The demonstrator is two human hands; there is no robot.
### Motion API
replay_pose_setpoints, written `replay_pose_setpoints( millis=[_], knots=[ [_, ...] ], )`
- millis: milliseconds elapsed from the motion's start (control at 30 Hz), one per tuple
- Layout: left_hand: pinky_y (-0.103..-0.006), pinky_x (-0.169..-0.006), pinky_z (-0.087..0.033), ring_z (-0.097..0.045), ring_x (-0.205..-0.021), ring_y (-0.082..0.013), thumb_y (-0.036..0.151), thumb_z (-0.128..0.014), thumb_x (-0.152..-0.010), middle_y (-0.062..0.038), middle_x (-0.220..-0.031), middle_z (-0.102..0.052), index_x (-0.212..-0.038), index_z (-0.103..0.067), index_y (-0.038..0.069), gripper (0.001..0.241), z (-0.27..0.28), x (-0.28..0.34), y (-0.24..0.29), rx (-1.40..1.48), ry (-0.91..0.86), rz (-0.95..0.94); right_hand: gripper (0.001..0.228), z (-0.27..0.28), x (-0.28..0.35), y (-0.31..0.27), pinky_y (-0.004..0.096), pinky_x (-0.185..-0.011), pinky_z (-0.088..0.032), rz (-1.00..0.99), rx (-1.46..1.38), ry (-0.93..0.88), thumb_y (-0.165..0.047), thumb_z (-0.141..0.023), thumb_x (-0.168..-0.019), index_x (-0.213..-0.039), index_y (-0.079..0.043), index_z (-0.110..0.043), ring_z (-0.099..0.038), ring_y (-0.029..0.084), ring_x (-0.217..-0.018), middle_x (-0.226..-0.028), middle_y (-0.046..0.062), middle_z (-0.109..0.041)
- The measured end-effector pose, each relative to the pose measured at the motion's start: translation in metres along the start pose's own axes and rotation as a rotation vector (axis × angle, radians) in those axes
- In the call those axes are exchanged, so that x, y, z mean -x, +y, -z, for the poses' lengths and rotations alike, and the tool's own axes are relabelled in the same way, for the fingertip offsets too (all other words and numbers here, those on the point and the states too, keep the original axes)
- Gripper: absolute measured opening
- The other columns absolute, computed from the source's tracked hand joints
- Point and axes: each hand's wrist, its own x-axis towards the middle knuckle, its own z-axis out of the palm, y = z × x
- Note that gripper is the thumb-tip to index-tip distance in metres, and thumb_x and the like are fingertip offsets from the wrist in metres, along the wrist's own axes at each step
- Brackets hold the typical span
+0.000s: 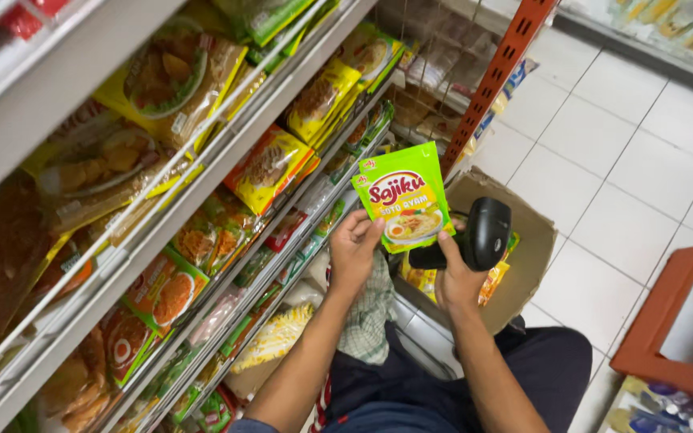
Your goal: The person uses a handheld scanner to scan barcodes on packets of food seasoning while taking them from a cardboard box and placing them on shelves.
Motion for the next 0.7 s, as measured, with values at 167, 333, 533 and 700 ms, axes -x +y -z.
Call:
replay_pose_setpoints(
  millis=[167,333,533,700],
  knots=[
    [-0.0247,-0.084,-0.056,-0.071,-0.093,-0.0104,0.005,-0.073,-0.095,-0.01,-0.104,-0.075,-0.113,-0.066,-0.005,0.022,-0.011,-0.021,0.0,-0.086,0.037,-0.119,0.043,-0.02,-0.013,0.002,0.032,-0.094,-0.051,0.045,0.037,0.102,0.007,-0.075,-0.09,-0.127,-0.007,-0.059,-0.061,0.014,-0.106,-0.114,0.003,-0.062],
    [-0.024,-0.078,-0.056,-0.07,-0.086,-0.0098,0.008,-0.074,-0.096,-0.01,-0.096,-0.075,-0.107,-0.069,-0.006,0.019,-0.02,-0.043,0.002,-0.165,0.116,-0.157,0.042,-0.043,-0.035,0.0,0.035,-0.092,-0.054,0.089,-0.062,0.104,0.007,-0.076,-0.091,-0.127,-0.005,-0.059,-0.064,0.017,-0.102,-0.112,0.005,-0.063],
    [-0.0228,-0.067,-0.051,-0.066,-0.081,-0.0088,0.016,-0.074,-0.097,-0.008,-0.095,-0.074,-0.109,-0.069,-0.005,0.025,-0.044,-0.079,0.011,-0.146,0.199,-0.167,0.041,-0.068,-0.068,-0.002,0.035,-0.082,-0.058,-0.083,-0.318,0.104,0.004,-0.075,-0.088,-0.123,-0.01,-0.058,-0.067,0.019,-0.095,-0.107,0.005,-0.065],
    [-0.0232,-0.065,-0.054,-0.067,-0.08,-0.0086,0.017,-0.075,-0.096,-0.008,-0.094,-0.075,-0.106,-0.07,-0.006,0.026,-0.059,-0.112,0.013,-0.159,0.188,-0.273,0.038,-0.088,-0.085,0.015,0.036,-0.076,-0.055,-0.052,-0.236,0.094,0.005,-0.077,-0.087,-0.116,-0.01,-0.058,-0.065,0.019,-0.09,-0.105,0.004,-0.064]
  ],
)
